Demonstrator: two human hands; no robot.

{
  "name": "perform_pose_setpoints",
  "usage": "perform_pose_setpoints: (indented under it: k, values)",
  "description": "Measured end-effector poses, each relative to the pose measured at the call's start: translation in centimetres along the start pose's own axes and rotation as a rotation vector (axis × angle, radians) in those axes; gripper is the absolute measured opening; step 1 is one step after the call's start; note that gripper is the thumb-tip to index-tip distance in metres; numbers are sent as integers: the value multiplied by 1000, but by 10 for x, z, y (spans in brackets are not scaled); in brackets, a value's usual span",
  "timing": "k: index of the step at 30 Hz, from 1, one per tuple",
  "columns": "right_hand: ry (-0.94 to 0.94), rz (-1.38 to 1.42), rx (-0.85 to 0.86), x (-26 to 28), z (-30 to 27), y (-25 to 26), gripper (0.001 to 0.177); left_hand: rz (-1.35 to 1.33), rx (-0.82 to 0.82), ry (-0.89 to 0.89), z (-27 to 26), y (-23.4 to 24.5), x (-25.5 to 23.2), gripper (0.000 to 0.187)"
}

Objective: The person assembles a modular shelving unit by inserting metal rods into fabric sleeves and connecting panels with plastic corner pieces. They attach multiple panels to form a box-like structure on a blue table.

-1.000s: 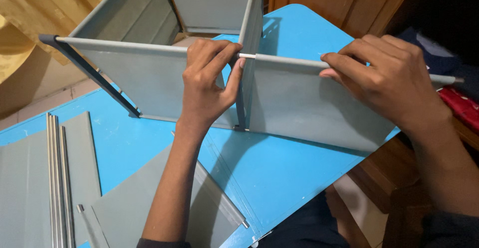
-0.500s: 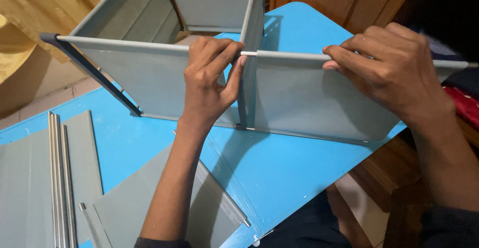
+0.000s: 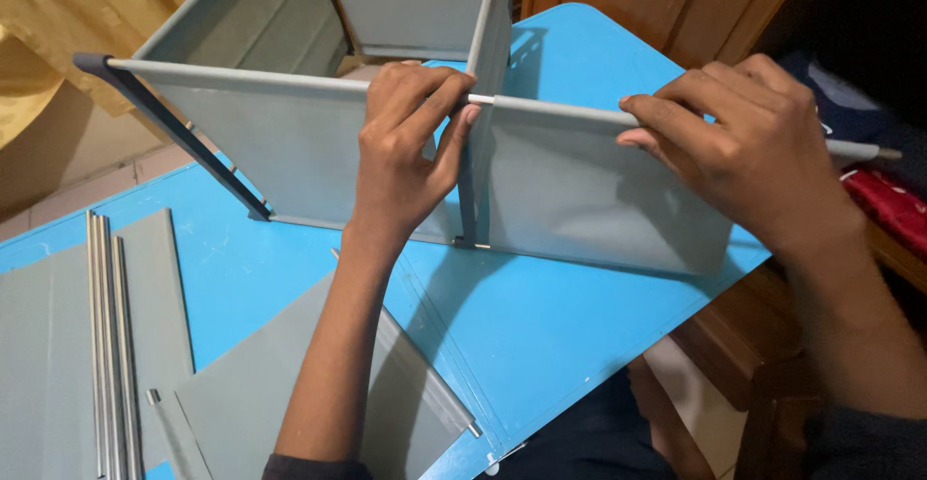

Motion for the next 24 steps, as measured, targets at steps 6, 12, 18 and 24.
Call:
perform_pose_setpoints:
  k: [6,12,18,24]
  values:
    - [-14,-32,-4,7,1,-8,25,7,2,14,-1,-2,1,21]
    - [-42,37,6,13,8,-14,25,6,27,32,0,0,1,24]
    - [-30,-66,-102,19,9,-2,33,67,78,24,-1,9,-5,35]
    - [74,321,-240,73,1,-1,30,91,91,104,-15,30,-32,42]
Point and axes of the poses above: each hand's wrist, its own z-axis towards the middle knuckle, its own y-axis out of the back of the hand, x = y × z, the point moved 3 cm from there along z, towards the middle knuckle, and after that the axes turned 10 degrees about -z, right-handed, at the moved point
